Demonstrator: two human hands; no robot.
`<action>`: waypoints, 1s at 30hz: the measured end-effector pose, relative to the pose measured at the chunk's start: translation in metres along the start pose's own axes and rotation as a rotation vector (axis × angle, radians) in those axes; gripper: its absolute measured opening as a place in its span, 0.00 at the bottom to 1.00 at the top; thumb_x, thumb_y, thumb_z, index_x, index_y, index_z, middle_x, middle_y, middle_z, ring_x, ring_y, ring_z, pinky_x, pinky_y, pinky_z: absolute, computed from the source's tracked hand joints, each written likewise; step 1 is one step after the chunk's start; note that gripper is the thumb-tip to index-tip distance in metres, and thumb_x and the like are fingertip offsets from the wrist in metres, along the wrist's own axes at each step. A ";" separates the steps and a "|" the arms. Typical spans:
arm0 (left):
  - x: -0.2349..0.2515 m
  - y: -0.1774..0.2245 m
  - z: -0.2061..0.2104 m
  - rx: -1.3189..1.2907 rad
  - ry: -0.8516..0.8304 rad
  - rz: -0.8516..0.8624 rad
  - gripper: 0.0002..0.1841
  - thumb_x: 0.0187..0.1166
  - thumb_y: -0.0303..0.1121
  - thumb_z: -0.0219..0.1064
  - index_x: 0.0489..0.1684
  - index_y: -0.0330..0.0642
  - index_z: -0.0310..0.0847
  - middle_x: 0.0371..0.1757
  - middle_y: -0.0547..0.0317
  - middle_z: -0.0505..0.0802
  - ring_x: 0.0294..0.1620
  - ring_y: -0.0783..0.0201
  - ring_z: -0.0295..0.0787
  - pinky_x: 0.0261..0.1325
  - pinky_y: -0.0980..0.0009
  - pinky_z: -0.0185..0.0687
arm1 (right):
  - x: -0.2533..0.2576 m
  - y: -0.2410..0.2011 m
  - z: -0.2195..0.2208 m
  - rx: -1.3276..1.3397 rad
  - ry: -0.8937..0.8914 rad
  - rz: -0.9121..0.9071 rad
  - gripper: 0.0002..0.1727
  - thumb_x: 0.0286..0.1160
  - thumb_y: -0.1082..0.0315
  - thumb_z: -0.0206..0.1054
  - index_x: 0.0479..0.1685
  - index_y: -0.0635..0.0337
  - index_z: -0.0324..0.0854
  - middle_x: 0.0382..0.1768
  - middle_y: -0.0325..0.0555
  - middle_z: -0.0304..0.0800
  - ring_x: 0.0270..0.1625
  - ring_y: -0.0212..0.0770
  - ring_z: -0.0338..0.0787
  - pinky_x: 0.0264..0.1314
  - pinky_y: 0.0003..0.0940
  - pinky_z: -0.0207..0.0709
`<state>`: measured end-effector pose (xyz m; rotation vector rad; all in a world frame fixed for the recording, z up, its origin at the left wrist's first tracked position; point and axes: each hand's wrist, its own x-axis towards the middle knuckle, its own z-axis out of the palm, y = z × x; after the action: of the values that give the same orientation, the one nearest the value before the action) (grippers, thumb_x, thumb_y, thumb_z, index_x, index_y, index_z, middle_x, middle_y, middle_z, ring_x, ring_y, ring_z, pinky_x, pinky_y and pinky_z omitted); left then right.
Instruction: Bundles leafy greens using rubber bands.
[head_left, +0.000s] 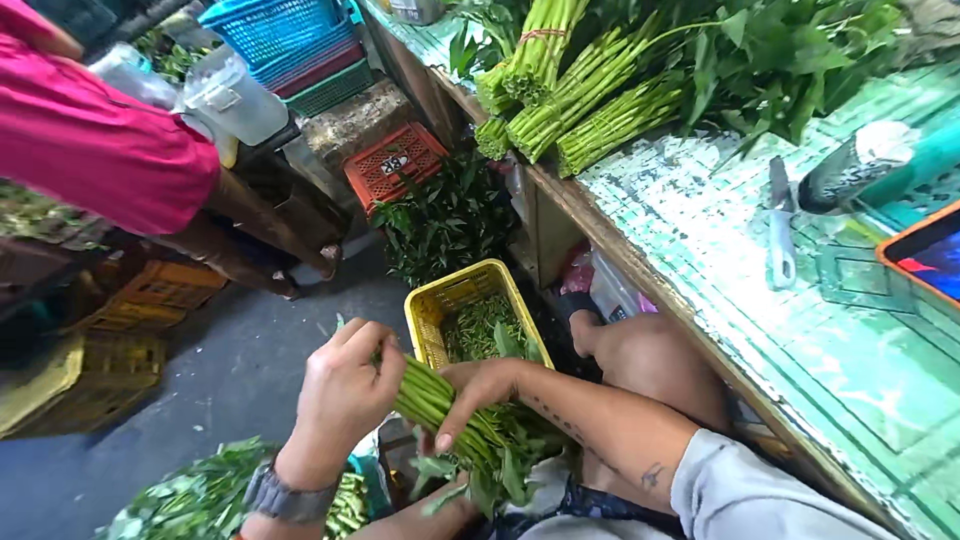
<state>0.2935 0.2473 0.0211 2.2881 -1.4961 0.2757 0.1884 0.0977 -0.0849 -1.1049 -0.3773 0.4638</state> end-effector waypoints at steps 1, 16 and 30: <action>0.001 -0.003 0.003 -0.002 -0.011 -0.007 0.18 0.82 0.38 0.53 0.28 0.39 0.85 0.29 0.55 0.88 0.28 0.63 0.85 0.30 0.63 0.80 | 0.001 0.001 0.002 -0.009 0.063 0.020 0.32 0.54 0.63 0.80 0.62 0.65 0.78 0.45 0.47 0.93 0.44 0.39 0.93 0.53 0.40 0.89; -0.029 -0.003 0.001 0.307 0.117 -0.009 0.09 0.83 0.39 0.68 0.42 0.49 0.95 0.47 0.58 0.93 0.54 0.54 0.86 0.62 0.52 0.75 | 0.020 0.003 0.001 -0.015 0.439 0.154 0.16 0.71 0.72 0.72 0.56 0.66 0.78 0.34 0.45 0.92 0.33 0.38 0.94 0.43 0.34 0.92; -0.019 -0.038 -0.059 -0.246 0.071 -0.579 0.09 0.83 0.43 0.69 0.44 0.49 0.88 0.37 0.63 0.92 0.30 0.70 0.85 0.32 0.69 0.82 | 0.014 -0.005 0.003 -0.376 0.447 0.268 0.25 0.58 0.64 0.81 0.58 0.58 0.84 0.43 0.44 0.92 0.41 0.35 0.91 0.50 0.38 0.88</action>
<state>0.3230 0.3016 0.0598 2.3550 -0.7324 0.0041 0.1994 0.1055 -0.0784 -1.5942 0.0856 0.3734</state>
